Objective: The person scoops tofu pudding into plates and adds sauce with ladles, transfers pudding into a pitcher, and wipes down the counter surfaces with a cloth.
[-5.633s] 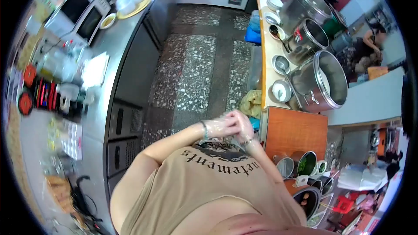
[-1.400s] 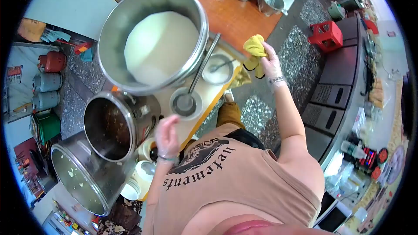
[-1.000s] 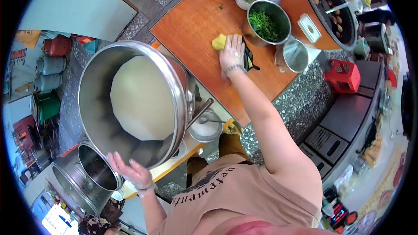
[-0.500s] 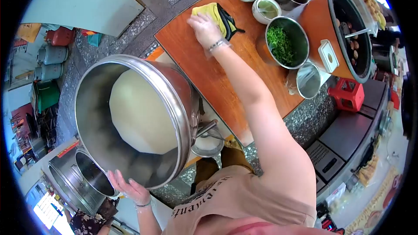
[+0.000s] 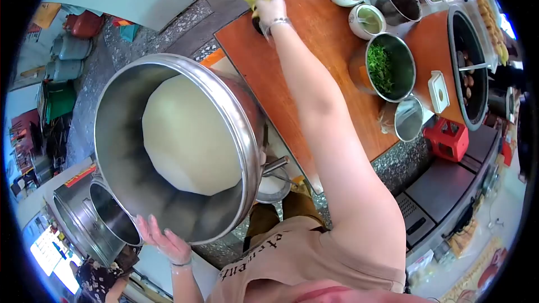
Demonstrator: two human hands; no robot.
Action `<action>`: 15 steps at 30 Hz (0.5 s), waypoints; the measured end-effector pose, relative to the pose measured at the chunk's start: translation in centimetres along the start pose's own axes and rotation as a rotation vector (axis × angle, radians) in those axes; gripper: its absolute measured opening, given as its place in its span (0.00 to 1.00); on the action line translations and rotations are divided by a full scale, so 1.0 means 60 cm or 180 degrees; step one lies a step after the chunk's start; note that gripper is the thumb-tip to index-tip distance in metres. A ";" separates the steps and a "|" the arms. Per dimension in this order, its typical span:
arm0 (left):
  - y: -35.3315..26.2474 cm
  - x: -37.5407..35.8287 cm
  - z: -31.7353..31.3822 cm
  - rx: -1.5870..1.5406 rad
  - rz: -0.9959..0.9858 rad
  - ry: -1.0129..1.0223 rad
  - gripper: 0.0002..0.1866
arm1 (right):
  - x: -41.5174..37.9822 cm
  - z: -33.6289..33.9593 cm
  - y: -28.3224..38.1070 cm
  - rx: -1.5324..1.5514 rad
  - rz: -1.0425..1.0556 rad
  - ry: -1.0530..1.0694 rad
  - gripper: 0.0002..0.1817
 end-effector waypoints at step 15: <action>0.007 -0.005 0.001 -0.0136 0.0035 0.0017 0.22 | -0.091 -0.007 0.005 -0.2199 0.1316 0.0036 0.19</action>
Point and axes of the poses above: each hand's wrist, its own x-axis towards the middle knuckle, its own z-axis out of the back of the hand, y = z × x, the point moved 3 cm from there along x, towards the middle knuckle, and after that the axes turned 15 degrees about -x, right-handed, at the moved point
